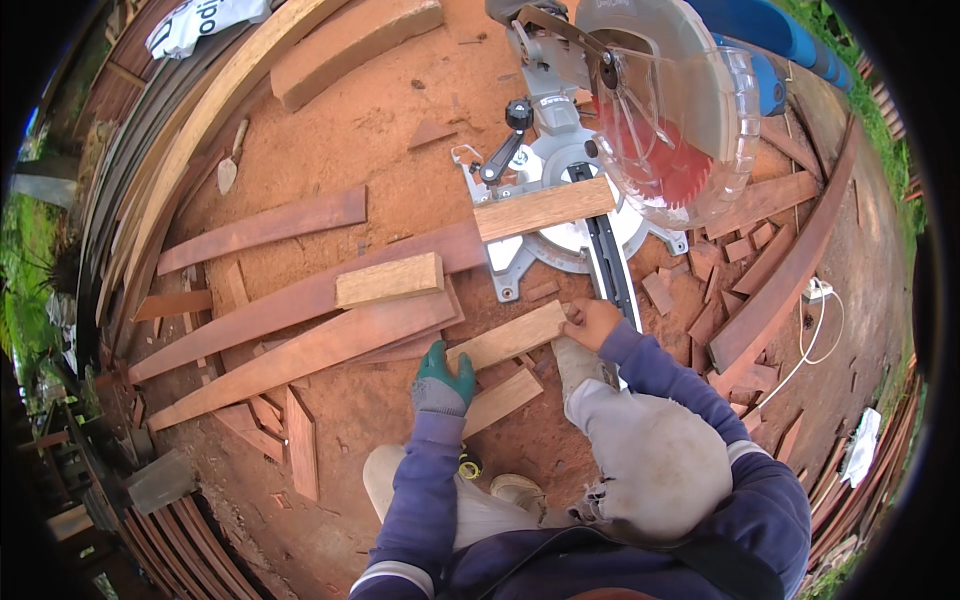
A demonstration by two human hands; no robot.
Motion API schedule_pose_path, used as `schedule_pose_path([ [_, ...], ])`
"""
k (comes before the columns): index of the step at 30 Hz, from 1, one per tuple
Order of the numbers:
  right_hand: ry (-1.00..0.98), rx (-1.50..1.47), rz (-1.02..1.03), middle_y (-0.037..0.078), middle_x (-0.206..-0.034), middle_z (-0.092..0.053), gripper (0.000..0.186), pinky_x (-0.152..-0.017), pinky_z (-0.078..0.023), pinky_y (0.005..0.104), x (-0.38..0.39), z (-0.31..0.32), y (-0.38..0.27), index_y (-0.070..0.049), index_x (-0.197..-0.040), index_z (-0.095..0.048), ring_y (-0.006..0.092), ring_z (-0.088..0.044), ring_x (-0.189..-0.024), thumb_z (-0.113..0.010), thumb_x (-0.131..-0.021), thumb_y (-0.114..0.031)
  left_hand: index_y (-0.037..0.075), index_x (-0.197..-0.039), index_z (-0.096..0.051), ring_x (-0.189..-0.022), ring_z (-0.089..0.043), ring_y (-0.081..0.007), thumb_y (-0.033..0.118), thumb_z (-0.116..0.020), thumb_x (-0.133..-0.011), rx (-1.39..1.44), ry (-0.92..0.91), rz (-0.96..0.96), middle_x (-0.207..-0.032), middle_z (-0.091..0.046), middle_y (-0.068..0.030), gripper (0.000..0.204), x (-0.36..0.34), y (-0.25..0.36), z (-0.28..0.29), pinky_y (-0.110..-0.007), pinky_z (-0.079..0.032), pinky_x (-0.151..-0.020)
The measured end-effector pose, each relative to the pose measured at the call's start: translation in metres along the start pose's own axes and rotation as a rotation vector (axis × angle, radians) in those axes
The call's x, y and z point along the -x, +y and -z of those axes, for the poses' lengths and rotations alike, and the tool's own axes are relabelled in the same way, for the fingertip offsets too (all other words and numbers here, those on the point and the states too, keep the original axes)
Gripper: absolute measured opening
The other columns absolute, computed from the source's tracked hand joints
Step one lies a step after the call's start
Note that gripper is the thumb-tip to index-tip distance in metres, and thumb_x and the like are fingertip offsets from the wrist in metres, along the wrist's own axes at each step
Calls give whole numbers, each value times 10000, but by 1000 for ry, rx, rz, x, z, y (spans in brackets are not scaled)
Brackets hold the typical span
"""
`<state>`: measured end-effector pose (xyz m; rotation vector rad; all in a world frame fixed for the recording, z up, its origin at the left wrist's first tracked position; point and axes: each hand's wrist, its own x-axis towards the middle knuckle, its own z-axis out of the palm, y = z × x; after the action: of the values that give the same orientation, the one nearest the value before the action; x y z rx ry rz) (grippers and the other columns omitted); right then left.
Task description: The person measures a wooden plank with a tape measure, then uses a miter saw to cut the plank into smaller pieces. The person repeatedly positions the wood, lowers the saw blade to cut, and removes the cut pieces.
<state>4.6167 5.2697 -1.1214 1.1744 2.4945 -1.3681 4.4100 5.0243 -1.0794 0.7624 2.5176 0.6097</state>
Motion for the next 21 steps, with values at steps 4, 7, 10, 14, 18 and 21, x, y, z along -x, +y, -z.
schedule_pose_path([
  [4,497,-80,40,148,-934,-703,409,-720,-550,363,-43,40,0,40,-1172,-637,243,-671,-783,-753,-849,-182,-31,-1318,-569,-1022,-694,-343,222,-661,-935,516,-34,-74,-1144,-679,-245,468,-52,66,-12,-420,-559,-871],
  [7,720,-59,17,132,-1039,-681,446,-728,-531,329,-73,67,10,30,-1255,-617,189,-645,-857,-742,-870,-155,-27,-1343,-557,-1077,-678,-333,124,-632,-924,462,62,-167,-1195,-665,-243,452,-101,95,-5,-406,-551,-905],
  [10,647,-141,34,129,-1045,-680,437,-720,-525,318,-74,68,28,20,-1270,-612,179,-647,-869,-729,-876,-129,42,-1424,-507,-1320,-517,-358,111,-661,-832,-17,262,-423,-1418,-550,-193,615,-127,48,46,-481,-408,-1093],
  [14,582,-102,65,109,-1019,-677,401,-715,-514,288,-65,46,40,26,-1236,-629,147,-620,-850,-730,-870,-105,174,-1445,-504,-1418,-394,-363,252,-787,-697,-599,-27,-278,-1508,-471,-134,804,-158,-20,102,-518,-277,-1174],
  [18,485,-305,80,116,-990,-691,356,-768,-538,326,-55,36,10,31,-1200,-632,174,-649,-849,-714,-900,-142,173,-1387,-570,-1317,-510,-353,295,-851,-629,-510,-94,-456,-1392,-565,-140,818,-174,-11,115,-478,-339,-1149],
  [21,149,-758,16,132,-1074,-665,472,-753,-554,323,-49,26,-33,22,-1325,-519,191,-668,-873,-711,-948,-189,189,-1332,-620,-1212,-568,-330,307,-853,-652,-350,-13,-524,-1319,-598,-109,728,-155,39,92,-467,-393,-1099],
])
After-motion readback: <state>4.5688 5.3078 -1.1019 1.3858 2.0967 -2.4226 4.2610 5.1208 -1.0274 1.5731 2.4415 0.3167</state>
